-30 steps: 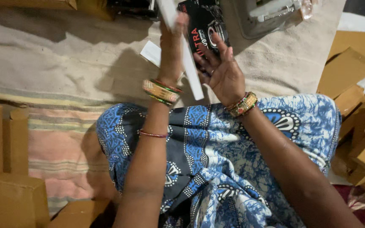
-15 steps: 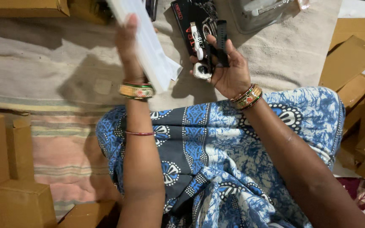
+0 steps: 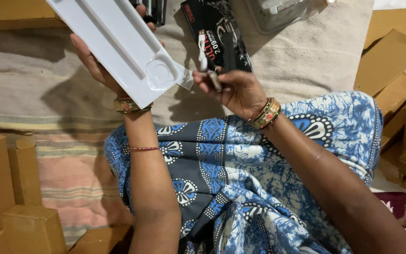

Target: The person places smartwatch boxes into small cardboard shipping boxes, closes the flaps, and seals them with clear packing tape. The person repeats this process for multiple units, handling the boxes and a tape dispenser.

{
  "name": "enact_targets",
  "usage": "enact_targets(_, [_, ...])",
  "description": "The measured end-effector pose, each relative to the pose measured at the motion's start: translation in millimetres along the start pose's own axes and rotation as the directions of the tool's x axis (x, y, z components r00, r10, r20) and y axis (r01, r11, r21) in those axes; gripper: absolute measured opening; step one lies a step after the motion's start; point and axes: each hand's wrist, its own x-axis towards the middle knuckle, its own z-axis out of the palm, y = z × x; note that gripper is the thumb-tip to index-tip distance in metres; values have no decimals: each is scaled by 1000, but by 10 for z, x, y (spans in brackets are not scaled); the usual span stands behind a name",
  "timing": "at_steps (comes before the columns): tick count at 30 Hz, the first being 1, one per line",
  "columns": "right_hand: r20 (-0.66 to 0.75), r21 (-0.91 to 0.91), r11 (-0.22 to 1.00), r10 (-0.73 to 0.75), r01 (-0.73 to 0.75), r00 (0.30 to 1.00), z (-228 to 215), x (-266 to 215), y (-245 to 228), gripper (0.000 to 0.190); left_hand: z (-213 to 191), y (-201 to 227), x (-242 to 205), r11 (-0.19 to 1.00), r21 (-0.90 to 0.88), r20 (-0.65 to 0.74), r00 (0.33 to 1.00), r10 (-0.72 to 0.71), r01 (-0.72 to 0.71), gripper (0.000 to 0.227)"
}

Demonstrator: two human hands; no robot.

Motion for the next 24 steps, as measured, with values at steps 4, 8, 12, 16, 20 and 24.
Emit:
enact_targets(4, [-24, -127, 992, 15, -18, 1000, 118, -38, 12, 51, -40, -39, 21, 996, 77, -101, 993, 58, -50, 89])
enact_targets(8, [-19, -136, 991, -10, 7, 1000, 115, -21, -74, 53, -36, -90, 48, 996, -59, -279, 957, -77, 63, 89])
enact_targets(12, [-47, -278, 956, -107, 90, 993, 38, 5, -78, 55, -31, -130, 54, 995, 50, -105, 991, -82, 88, 89])
enact_targets(16, [-91, -288, 954, -119, 88, 989, -4, 28, -52, 39, -28, -134, 39, 992, 93, -139, 988, -68, 81, 87])
enact_targets(20, [-158, -361, 932, -106, 43, 982, 19, 19, -62, 29, 30, -142, 49, 985, 127, -133, 986, -99, 116, 84])
enact_targets(24, [-180, -446, 892, -169, 73, 969, 64, 25, -69, 29, 140, -195, 63, 969, 93, -128, 968, -215, 227, 85])
